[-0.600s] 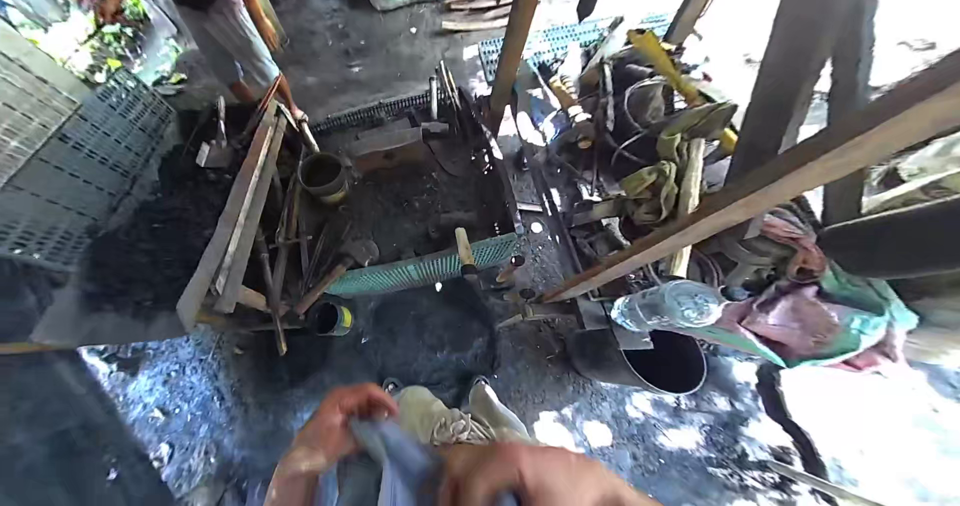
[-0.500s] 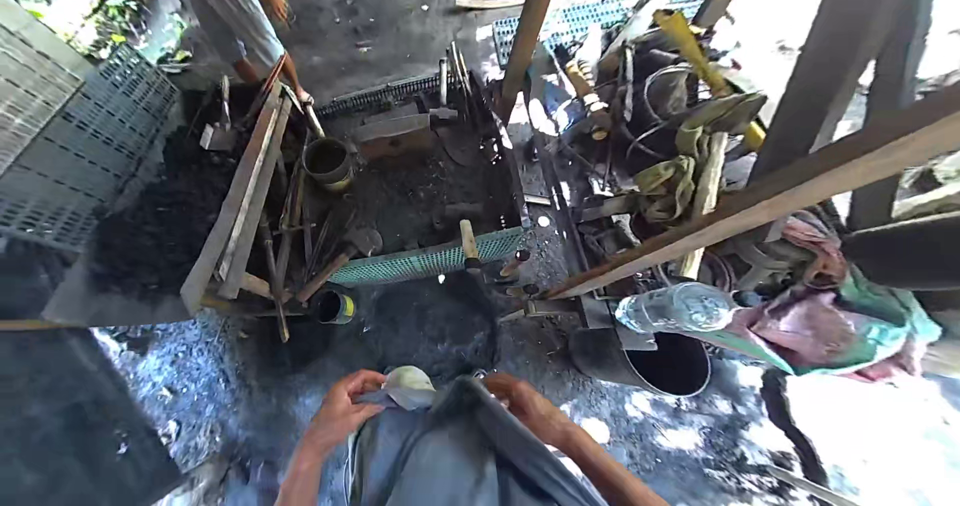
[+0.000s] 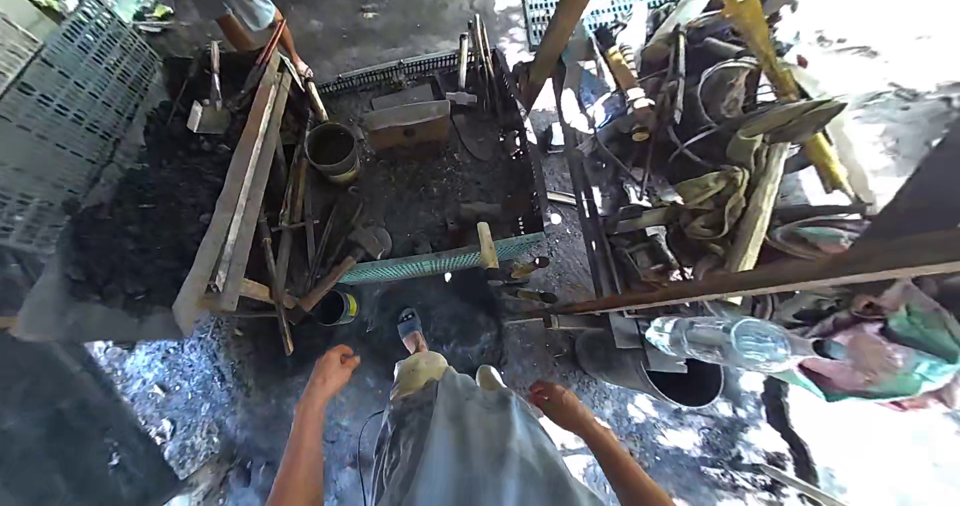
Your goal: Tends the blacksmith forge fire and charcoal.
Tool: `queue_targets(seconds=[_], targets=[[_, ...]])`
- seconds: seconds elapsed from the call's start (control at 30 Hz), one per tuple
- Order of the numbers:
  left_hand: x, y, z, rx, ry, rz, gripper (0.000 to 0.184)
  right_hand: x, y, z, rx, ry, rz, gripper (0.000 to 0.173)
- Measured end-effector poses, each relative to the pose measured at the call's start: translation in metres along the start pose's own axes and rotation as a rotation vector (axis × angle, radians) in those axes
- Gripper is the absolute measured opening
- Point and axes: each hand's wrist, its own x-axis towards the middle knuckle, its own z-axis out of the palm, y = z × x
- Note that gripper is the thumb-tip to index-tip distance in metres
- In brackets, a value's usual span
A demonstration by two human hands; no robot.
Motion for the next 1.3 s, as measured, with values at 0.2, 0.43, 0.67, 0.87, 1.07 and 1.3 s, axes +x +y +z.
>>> queue_targets(seconds=[0.2, 0.43, 0.67, 0.87, 1.07, 1.3], targets=[[0.104, 0.022, -0.077, 0.035, 0.010, 0.055, 0.040, 0.034, -0.091, -0.028, 0.025, 0.047, 0.040, 0.039], [0.138, 0.014, -0.087, -0.100, 0.003, 0.059, 0.034, 0.105, -0.133, -0.091, 0.083, 0.148, 0.084, 0.038], [0.113, -0.017, -0.058, -0.079, -0.095, -0.146, 0.037, 0.215, -0.134, -0.140, 0.208, 0.310, 0.221, 0.066], [0.068, -0.011, -0.028, -0.166, -0.090, -0.389, 0.036, 0.310, -0.141, -0.161, 0.350, 0.167, 0.284, 0.099], [0.067, 0.041, 0.011, -0.227, -0.099, -0.475, 0.036, 0.352, -0.147, -0.176, 0.555, 0.101, 0.305, 0.076], [0.109, 0.125, 0.033, -0.238, -0.139, -0.319, 0.037, 0.320, -0.169, -0.284, 0.694, 0.014, 0.296, 0.033]])
